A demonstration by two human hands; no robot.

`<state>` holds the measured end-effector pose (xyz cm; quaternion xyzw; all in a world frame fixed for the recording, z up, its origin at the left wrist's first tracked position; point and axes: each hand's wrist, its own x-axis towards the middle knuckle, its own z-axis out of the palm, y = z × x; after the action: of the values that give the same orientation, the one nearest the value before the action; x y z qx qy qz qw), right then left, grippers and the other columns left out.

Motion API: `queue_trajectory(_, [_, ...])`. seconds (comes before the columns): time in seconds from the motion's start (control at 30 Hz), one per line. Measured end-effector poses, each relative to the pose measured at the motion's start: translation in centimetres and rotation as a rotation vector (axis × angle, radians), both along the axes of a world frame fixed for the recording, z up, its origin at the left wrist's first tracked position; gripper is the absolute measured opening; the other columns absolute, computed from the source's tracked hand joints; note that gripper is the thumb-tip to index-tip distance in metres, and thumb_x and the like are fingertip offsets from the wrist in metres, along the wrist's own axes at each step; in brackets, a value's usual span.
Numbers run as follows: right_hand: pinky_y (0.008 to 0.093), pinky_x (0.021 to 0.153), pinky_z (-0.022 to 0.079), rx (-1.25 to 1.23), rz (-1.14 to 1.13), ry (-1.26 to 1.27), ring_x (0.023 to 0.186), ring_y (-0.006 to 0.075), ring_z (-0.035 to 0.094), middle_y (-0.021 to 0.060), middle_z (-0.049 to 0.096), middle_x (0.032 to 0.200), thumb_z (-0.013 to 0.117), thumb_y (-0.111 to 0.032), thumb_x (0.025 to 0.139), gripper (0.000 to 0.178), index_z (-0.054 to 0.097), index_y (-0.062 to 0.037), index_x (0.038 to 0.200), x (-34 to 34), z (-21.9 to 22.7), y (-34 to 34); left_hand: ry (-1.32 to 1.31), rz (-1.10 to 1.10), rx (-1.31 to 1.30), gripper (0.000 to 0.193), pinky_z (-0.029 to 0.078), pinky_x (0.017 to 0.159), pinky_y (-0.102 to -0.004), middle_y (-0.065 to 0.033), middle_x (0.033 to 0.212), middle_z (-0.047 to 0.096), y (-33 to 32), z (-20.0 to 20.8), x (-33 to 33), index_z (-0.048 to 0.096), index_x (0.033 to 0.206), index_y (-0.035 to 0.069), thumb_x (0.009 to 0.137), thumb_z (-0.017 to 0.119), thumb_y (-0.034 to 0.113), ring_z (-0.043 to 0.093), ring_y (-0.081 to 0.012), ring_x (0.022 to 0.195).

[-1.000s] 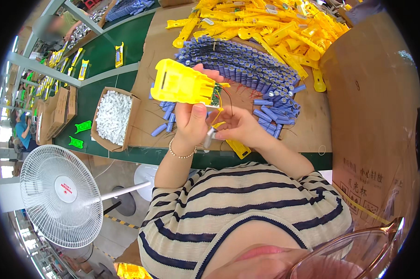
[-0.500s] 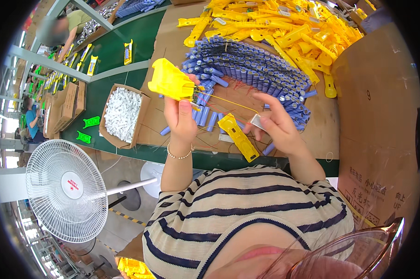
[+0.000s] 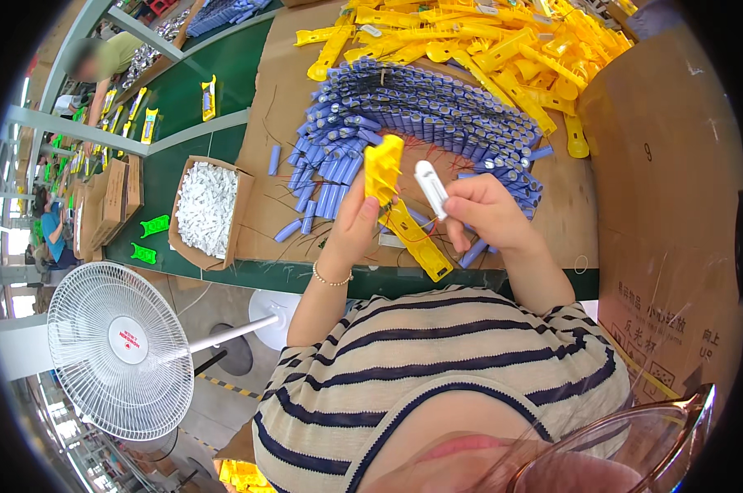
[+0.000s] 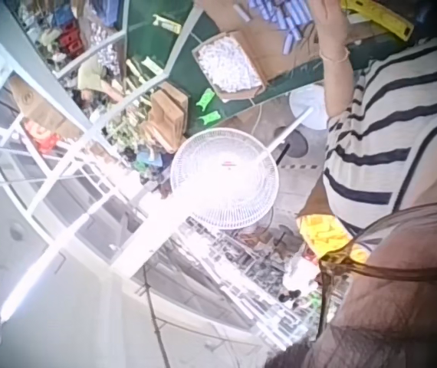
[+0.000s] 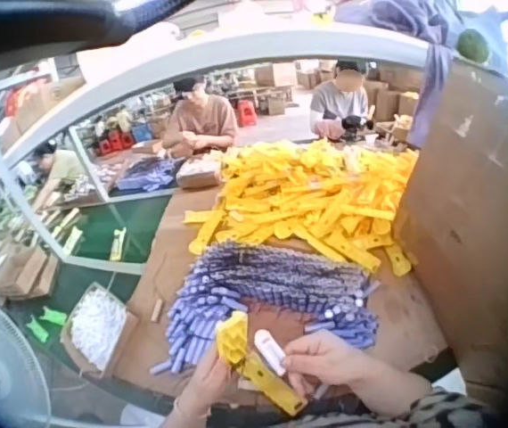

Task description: The person assembles electronic components and blue batteries into yellow plastic casings by hand.

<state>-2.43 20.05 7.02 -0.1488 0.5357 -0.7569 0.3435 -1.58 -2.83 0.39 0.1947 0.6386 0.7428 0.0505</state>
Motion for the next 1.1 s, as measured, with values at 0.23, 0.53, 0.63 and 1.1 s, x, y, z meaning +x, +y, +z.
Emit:
queue_trajectory(0.23, [0.0212,0.042,0.035,-0.013,-0.13,0.0,0.042,0.0081,0.046,0.0049,0.057,0.055,0.048,-0.021,0.095,0.026,0.058,0.0009,0.084,-0.1,-0.4,-0.9,0.107,-0.039,-0.306,0.046,0.044,0.086,-0.0337,-0.0165,0.112,0.056,1.1,1.1,0.8,0.04,0.13,-0.002,0.094,0.04,0.027,0.057,-0.0268,0.099])
queue_trajectory(0.53, [0.0216,0.058,0.046,0.458,-0.283,0.2,0.062,0.0116,0.058,0.007,0.063,0.076,0.066,-0.011,0.081,0.025,0.059,0.0007,0.102,-0.5,0.9,-0.5,0.066,-0.09,-0.362,0.044,0.044,0.088,-0.037,-0.0199,0.113,0.058,1.6,2.0,1.3,0.042,0.129,-0.001,0.091,0.041,0.022,0.057,-0.0339,0.103])
queue_trajectory(0.63, [0.0321,0.084,0.047,0.502,-0.668,0.909,0.097,0.0216,0.061,0.0097,0.06,0.114,0.07,-0.01,0.074,0.032,0.062,-0.0037,0.104,-1.2,1.0,-1.5,0.039,-0.133,-0.337,0.044,0.044,0.085,-0.0365,-0.0186,0.107,0.059,1.7,1.3,1.5,0.043,0.129,-0.001,0.093,0.04,0.024,0.058,-0.0325,0.098])
queue_trajectory(1.1, [0.0287,0.091,0.046,-0.022,-0.442,0.234,0.106,0.0169,0.056,0.0131,0.054,0.121,0.061,0.001,0.081,0.06,0.034,0.0018,0.135,0.2,-1.3,-3.7,0.048,0.19,-0.379,0.043,0.043,0.084,-0.0275,-0.0127,0.115,0.053,4.0,2.1,2.1,0.04,0.13,-0.003,0.093,0.044,0.017,0.052,-0.0152,0.101])
